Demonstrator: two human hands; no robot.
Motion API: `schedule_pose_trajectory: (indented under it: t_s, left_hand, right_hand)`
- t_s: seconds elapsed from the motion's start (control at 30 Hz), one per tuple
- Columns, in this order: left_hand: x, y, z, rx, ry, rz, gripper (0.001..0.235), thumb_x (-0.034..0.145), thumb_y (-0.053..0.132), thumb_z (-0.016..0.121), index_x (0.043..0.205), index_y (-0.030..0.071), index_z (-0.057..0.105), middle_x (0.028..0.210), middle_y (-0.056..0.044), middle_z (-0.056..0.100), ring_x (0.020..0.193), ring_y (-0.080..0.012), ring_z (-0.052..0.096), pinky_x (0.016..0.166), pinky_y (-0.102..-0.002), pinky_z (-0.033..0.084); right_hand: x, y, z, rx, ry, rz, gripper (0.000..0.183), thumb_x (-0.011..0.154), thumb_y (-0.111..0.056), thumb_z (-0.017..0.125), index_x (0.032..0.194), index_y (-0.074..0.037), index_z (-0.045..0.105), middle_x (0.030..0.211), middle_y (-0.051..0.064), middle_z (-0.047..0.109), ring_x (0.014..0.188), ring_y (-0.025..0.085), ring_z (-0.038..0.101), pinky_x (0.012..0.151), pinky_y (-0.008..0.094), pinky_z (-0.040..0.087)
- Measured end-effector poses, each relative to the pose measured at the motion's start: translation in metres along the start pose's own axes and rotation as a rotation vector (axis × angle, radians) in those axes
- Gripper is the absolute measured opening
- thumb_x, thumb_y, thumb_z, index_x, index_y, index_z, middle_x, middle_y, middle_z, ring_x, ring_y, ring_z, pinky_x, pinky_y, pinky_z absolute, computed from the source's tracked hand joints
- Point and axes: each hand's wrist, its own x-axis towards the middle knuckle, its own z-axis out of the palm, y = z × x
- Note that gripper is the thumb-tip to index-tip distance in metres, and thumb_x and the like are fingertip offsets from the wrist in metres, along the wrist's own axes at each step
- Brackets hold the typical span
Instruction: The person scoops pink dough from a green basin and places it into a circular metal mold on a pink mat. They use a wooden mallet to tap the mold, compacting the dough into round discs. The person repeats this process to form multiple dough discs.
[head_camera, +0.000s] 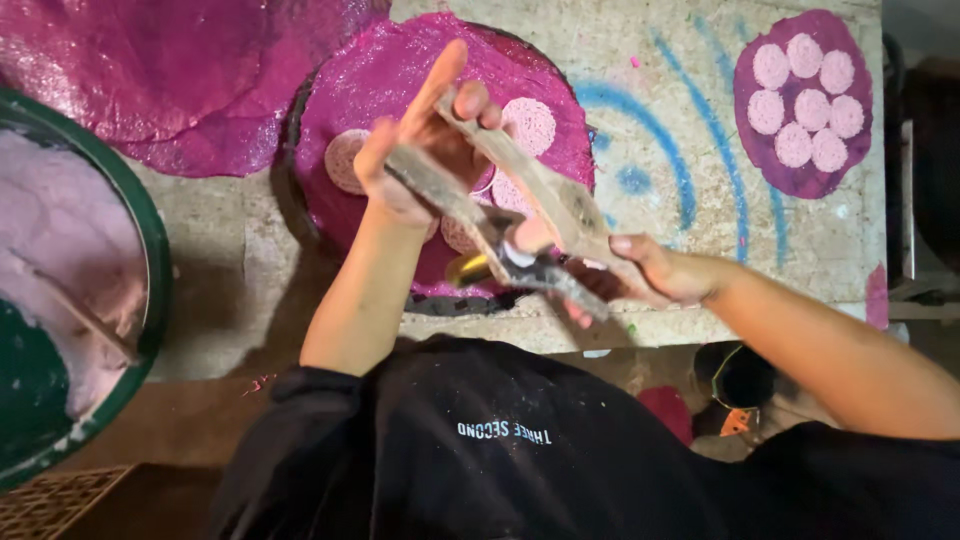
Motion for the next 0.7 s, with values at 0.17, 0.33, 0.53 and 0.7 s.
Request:
schedule_pose_trajectory:
  t_s: [0.17, 0.33, 0.53, 0.7]
  left_hand:
    - [0.042, 0.002, -0.079, -0.016, 0.010, 0.154, 0.027, 0.088, 0.027, 0.060, 0.114, 0.017, 0.057, 0.104, 0.001, 0.063, 0.112, -0.0194, 0.063, 0.113, -0.039, 0.044]
    - [0.052, 0.005, -0.125, -0.216, 0.056, 0.259, 0.025, 0.093, 0.030, 0.059, 0.113, 0.014, 0.058, 0.103, -0.001, 0.064, 0.107, -0.0204, 0.063, 0.109, -0.041, 0.048]
    - [0.045, 0.028, -0.163, -0.291, -0.044, 0.308, 0.024, 0.101, 0.035, 0.059, 0.111, 0.014, 0.059, 0.100, 0.000, 0.064, 0.097, -0.0181, 0.061, 0.098, -0.031, 0.050]
    - [0.033, 0.038, -0.174, -0.324, -0.019, 0.320, 0.025, 0.100, 0.036, 0.056, 0.108, 0.012, 0.060, 0.098, -0.001, 0.064, 0.091, -0.0151, 0.062, 0.089, -0.028, 0.053]
  right_hand:
    - [0.009, -0.040, -0.049, -0.306, 0.244, 0.171, 0.082, 0.093, -0.072, 0.024, 0.128, -0.006, 0.059, 0.102, 0.013, 0.073, 0.096, 0.025, 0.071, 0.088, 0.040, 0.058]
    - [0.041, -0.059, -0.061, -0.444, 0.366, 0.286, 0.089, 0.096, -0.077, 0.015, 0.107, -0.004, 0.066, 0.088, 0.010, 0.067, 0.079, 0.020, 0.058, 0.074, 0.038, 0.050]
    - [0.081, -0.065, -0.049, -0.668, 0.549, 0.432, 0.095, 0.086, -0.080, 0.010, 0.101, -0.007, 0.069, 0.080, 0.006, 0.066, 0.070, 0.020, 0.062, 0.066, 0.038, 0.051]
    - [0.095, -0.061, -0.037, -0.549, 0.503, 0.251, 0.090, 0.086, -0.082, 0.019, 0.122, -0.013, 0.066, 0.081, 0.008, 0.065, 0.073, 0.018, 0.064, 0.070, 0.036, 0.055]
